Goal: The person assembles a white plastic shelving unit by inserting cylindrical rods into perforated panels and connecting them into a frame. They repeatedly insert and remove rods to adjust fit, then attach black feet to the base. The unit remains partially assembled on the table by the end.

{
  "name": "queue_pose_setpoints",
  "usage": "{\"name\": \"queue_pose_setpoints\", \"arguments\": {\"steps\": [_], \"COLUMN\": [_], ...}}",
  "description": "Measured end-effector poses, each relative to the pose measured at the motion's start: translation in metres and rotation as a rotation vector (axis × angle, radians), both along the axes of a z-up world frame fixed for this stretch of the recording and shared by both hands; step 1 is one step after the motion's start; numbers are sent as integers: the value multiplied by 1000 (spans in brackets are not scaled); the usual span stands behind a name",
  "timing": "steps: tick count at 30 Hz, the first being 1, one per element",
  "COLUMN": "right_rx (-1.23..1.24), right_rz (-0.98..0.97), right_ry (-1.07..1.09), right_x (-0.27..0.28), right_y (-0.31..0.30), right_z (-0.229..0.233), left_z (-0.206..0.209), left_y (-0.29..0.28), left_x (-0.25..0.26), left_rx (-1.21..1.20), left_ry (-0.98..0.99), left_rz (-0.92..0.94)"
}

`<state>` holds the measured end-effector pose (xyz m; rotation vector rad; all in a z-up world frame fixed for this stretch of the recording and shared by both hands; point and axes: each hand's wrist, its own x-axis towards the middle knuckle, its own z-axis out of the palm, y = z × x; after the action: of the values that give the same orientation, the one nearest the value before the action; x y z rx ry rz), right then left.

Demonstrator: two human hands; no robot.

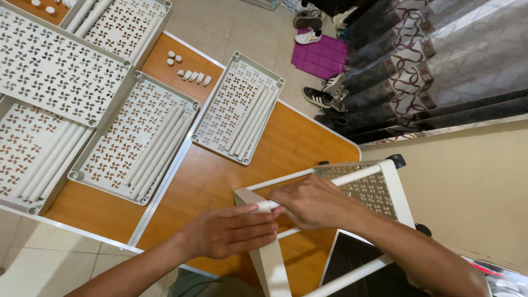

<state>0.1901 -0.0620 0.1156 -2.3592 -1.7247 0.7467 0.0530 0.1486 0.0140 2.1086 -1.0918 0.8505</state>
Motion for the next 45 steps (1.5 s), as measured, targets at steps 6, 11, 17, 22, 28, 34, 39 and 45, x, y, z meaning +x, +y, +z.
{"name": "queue_pose_setpoints", "arguments": {"steps": [6,11,17,22,28,34,39,45], "right_rx": [-306,-277,-342,-409,-405,-481,-427,-459], "right_rz": [-21,2,-3,-20,5,1,-11,-18], "right_ry": [89,95,121,168,172,203,237,239], "right_x": [4,5,7,9,12,13,15,15], "right_y": [11,16,23,28,29,31,33,34], "right_z": [7,8,14,17,18,18,21,21], "left_z": [1,0,1,2,3,4,4,1], "left_y": [-1,1,1,0,0,0,0,0], "left_x": [-2,-2,-3,-3,-4,-4,-3,-4], "left_rx": [1,-8,3,-4,-15,-13,-1,30], "left_ry": [-12,11,11,21,34,35,31,0], "left_rz": [-3,-47,-43,-45,-44,-33,-37,-14]}}
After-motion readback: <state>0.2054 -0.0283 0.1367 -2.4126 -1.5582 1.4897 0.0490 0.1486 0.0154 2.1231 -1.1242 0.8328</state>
